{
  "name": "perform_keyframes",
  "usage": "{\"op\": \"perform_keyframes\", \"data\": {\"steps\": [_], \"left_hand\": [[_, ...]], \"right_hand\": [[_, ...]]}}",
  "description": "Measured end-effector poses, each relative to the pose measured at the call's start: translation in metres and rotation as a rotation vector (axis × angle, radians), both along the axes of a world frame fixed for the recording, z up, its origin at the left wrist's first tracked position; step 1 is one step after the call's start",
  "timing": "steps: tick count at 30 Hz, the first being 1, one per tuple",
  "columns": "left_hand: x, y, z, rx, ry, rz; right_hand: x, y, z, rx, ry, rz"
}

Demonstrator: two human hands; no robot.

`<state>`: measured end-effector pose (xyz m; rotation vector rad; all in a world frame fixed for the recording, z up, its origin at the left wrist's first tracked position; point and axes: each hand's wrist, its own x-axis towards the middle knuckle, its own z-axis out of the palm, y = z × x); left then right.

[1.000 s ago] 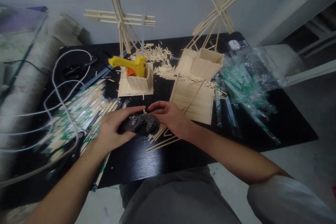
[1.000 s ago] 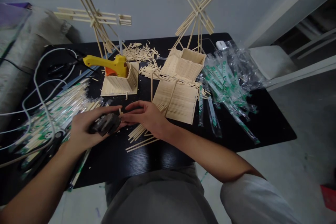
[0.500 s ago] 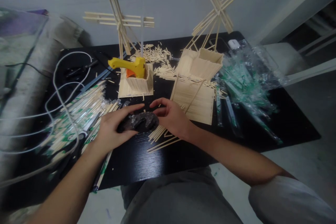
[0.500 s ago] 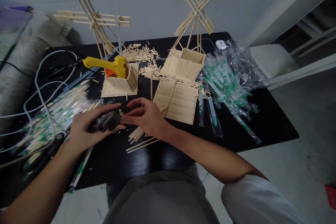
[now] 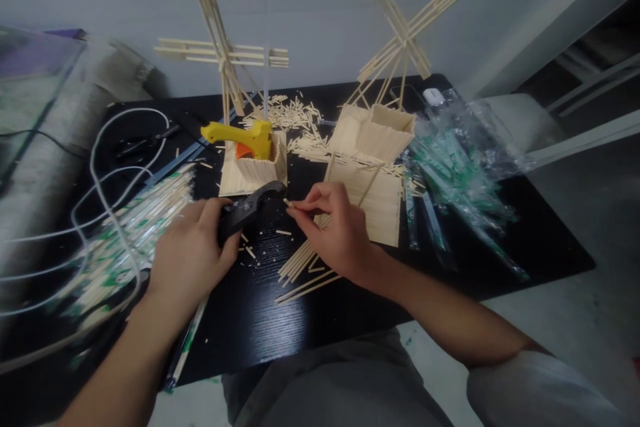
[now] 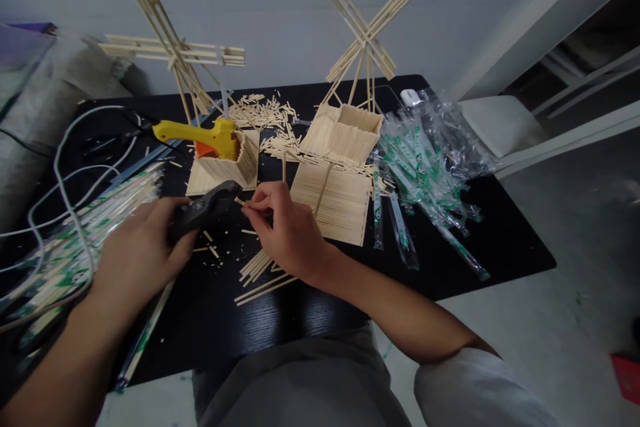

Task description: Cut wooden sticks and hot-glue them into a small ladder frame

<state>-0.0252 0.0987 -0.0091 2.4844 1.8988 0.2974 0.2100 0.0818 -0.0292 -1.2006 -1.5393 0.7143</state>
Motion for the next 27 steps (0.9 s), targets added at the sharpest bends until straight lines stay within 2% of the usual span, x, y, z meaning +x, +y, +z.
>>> {"op": "perform_keyframes", "data": {"steps": [5,10,18,27], "left_hand": [[0.007,-0.005,-0.001,0.004,0.017,-0.060],[0.010,-0.007,-0.003,-0.023,0.034,-0.048],[0.012,-0.007,-0.003,-0.019,0.027,-0.032],[0.014,-0.010,0.000,-0.080,0.162,0.003]], "right_hand": [[0.000,0.000,-0.004,0.075,-0.102,-0.065],[0.002,0.000,-0.007,0.097,-0.182,-0.096],[0.002,0.001,-0.008,0.104,-0.212,-0.083],[0.003,0.001,-0.006,0.086,-0.216,-0.052]]}}
